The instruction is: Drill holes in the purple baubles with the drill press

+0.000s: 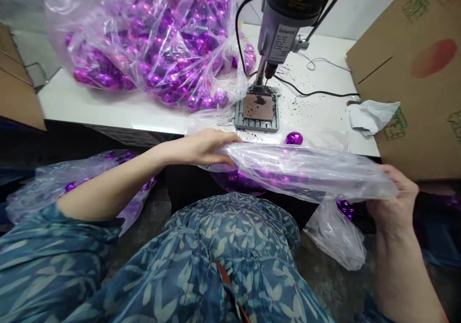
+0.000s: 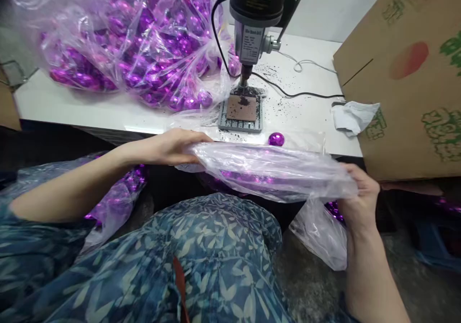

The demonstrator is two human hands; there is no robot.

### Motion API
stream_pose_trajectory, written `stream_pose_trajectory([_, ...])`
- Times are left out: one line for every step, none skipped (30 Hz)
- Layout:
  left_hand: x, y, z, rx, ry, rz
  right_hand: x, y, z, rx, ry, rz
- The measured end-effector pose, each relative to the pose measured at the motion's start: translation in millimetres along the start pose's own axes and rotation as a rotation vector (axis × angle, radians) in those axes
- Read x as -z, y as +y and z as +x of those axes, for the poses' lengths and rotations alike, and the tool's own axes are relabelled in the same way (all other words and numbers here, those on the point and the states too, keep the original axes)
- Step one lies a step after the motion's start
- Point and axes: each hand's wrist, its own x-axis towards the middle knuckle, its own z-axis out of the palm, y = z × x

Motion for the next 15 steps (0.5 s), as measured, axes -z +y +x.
stream_pose_trajectory([0.1,-4,-2,0.008,-0.037,0.012,-4,-2,-7,-0.022,-0.127,0.02])
stream_pose_trajectory([-0.4,-9,-5,0.019,-0.094,-0.001,-9,-6,-15,-0.042,-0.275,0.033])
stream_pose_trajectory([-1.7,-14,-9,0.03,-0.177,-0.03,-16,-11,-24,-0.058,-0.417,0.04])
stream_pose_trajectory([-3.8,-18,-14,0.044,-0.269,-0.065,-23,-16,-33,-0.07,-0.549,0.041])
stream_pose_trajectory([-6.2,-22,-21,0.061,-0.351,-0.095,-30,-21,-41,-0.083,-0.662,0.037])
stream_pose_trajectory([-8.7,-26,-28,0.083,-0.408,-0.114,-37,-26,-47,-0.096,-0.76,0.027])
stream_pose_trajectory([-10.7,-31,-35,0.108,-0.432,-0.12,-42,-29,-51,-0.105,-0.84,0.015])
stream_pose_trajectory([-11.9,-35,-43,0.134,-0.424,-0.12,-45,-32,-53,-0.114,-0.899,0.003])
stream_pose_trajectory([-12.2,-39,-50,0.158,-0.394,-0.122,-46,-33,-53,-0.119,-0.94,-0.006])
stream_pose_trajectory([-11.8,-43,-56,0.176,-0.356,-0.132,-44,-32,-50,-0.117,-0.965,-0.012])
stream_pose_trajectory([-11.0,-46,-60,0.189,-0.317,-0.151,-39,-30,-45,-0.12,-0.972,-0.02])
stream_pose_trajectory([-10.2,-48,-64,0.198,-0.278,-0.175,-31,-25,-39,-0.13,-0.967,-0.031])
stream_pose_trajectory([-9.7,-49,-66,0.206,-0.24,-0.206,-22,-18,-32,-0.143,-0.955,-0.044])
stream_pose_trajectory([-10.0,-49,-67,0.215,-0.199,-0.244,-12,-8,-25,-0.19,-0.922,-0.066])
stream_pose_trajectory([-11.2,-48,-66,0.226,-0.154,-0.285,-2,3,-17,-0.242,-0.901,-0.088])
